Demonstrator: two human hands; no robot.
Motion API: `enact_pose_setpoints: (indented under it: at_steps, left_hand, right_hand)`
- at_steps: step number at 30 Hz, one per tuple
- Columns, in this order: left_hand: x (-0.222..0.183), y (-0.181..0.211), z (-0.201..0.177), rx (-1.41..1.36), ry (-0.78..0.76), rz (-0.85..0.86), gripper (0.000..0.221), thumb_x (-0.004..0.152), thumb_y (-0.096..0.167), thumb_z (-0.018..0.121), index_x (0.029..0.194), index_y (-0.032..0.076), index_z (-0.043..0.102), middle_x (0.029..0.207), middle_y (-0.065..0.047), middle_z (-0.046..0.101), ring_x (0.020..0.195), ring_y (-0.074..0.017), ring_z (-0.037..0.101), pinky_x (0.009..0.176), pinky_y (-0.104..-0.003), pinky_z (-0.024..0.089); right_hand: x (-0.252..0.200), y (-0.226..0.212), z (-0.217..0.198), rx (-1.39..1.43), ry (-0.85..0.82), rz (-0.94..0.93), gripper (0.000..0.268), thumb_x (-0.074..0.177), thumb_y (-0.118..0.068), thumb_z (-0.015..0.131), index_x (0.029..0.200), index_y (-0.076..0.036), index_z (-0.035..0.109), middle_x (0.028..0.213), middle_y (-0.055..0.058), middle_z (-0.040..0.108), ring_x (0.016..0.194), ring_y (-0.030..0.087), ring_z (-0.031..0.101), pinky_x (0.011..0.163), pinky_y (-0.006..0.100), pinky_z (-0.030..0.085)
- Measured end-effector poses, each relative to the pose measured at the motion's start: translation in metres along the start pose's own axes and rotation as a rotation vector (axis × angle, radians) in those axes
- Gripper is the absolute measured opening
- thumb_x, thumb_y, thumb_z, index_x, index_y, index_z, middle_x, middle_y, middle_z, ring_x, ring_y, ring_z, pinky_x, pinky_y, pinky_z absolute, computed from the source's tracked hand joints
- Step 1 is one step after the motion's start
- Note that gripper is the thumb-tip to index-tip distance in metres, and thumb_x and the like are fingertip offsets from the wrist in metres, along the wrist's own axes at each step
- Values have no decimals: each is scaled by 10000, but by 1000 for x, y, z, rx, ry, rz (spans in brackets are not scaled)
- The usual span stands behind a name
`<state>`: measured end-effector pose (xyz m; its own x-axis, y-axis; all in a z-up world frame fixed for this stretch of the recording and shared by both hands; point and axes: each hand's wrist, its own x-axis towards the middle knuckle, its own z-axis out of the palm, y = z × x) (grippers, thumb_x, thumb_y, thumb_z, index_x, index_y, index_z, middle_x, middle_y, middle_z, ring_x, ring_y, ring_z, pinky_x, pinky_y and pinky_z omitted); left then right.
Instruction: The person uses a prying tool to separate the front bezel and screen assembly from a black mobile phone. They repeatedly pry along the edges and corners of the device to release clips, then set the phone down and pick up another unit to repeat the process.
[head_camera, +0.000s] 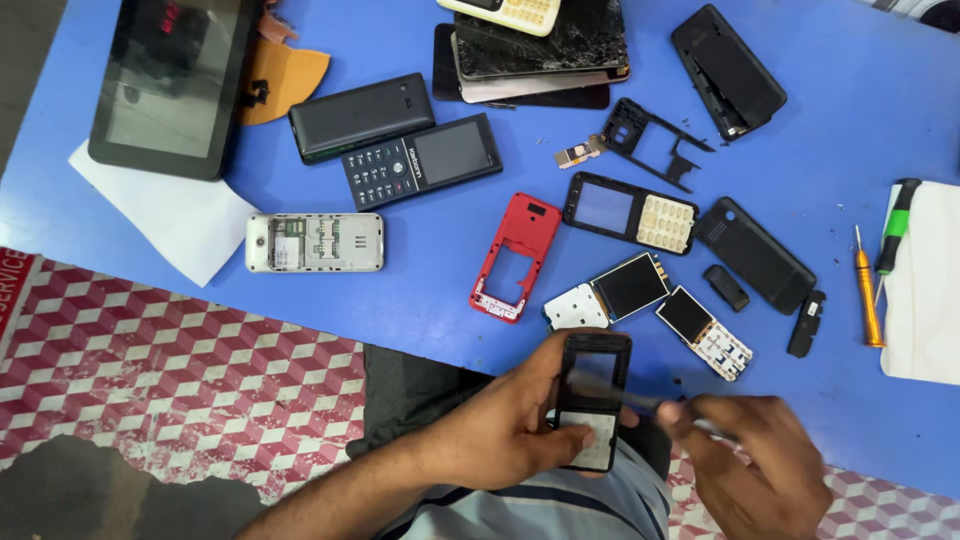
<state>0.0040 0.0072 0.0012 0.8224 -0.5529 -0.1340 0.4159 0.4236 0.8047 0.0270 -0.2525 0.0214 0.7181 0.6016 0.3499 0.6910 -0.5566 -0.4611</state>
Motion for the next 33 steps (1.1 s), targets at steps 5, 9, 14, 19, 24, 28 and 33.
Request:
enact_pose_setpoints:
  at_steps: [5, 9, 14, 19, 24, 28, 33]
  left_hand:
    - [0, 7, -3, 80, -49, -54, 753, 972, -143, 511, 1623, 94, 214, 1438, -99, 520, 1310, -183, 584, 982, -306, 554]
    - [-2, 12, -3, 76, -57, -24, 784, 977, -157, 507, 1657, 96, 209, 1453, -119, 524, 1339, -209, 577, 1011, -311, 542]
    - [-2, 12, -3, 74, -41, -101, 803, 955, -161, 494, 1647, 115, 193, 1435, -124, 541, 1377, -204, 563, 978, -293, 548]
    - [-4, 17, -2, 108, 4, -86, 799, 922, -187, 483, 1620, 107, 227, 1509, -89, 476, 1439, -186, 498, 980, -287, 527]
    - [-8, 13, -7, 90, -1, -42, 790, 937, -188, 476, 1635, 94, 237, 1451, -131, 523, 1370, -215, 562, 1001, -293, 524]
    - [-22, 16, -21, 128, 143, 32, 781, 947, -181, 510, 1635, 87, 254, 1396, -159, 587, 1329, -220, 588, 987, -309, 562]
    - [-43, 36, -42, 369, 534, 114, 709, 914, -90, 614, 1551, 69, 347, 1368, -121, 553, 1201, -199, 624, 849, -304, 646]
  right_hand:
    - [0, 3, -2, -127, 85, 81, 352, 699, 56, 776, 1022, -82, 747, 934, 89, 689, 861, 261, 670, 742, 390, 497]
    - [7, -2, -15, -10, -55, 105, 433, 627, 49, 728, 1029, -102, 781, 898, 49, 698, 789, 172, 663, 700, 342, 498]
    - [8, -12, -15, -179, 14, 143, 410, 714, 88, 738, 1063, -121, 794, 898, 55, 702, 784, 204, 636, 690, 369, 464]
    - [12, -6, -14, -29, -59, 124, 376, 698, 0, 759, 1057, -110, 771, 928, 59, 699, 797, 177, 655, 695, 341, 479]
    - [-12, 1, -2, -93, -2, 152, 217, 790, -85, 858, 987, -104, 768, 905, 40, 705, 764, 168, 647, 687, 336, 477]
    - [-63, 57, -15, 41, -130, 99, 198, 776, -190, 789, 970, -158, 806, 894, -13, 706, 767, 110, 648, 703, 283, 517]
    - [-102, 164, 24, 160, -876, 1037, 189, 1027, -106, 655, 1007, 52, 756, 862, 257, 726, 750, 279, 707, 725, 406, 604]
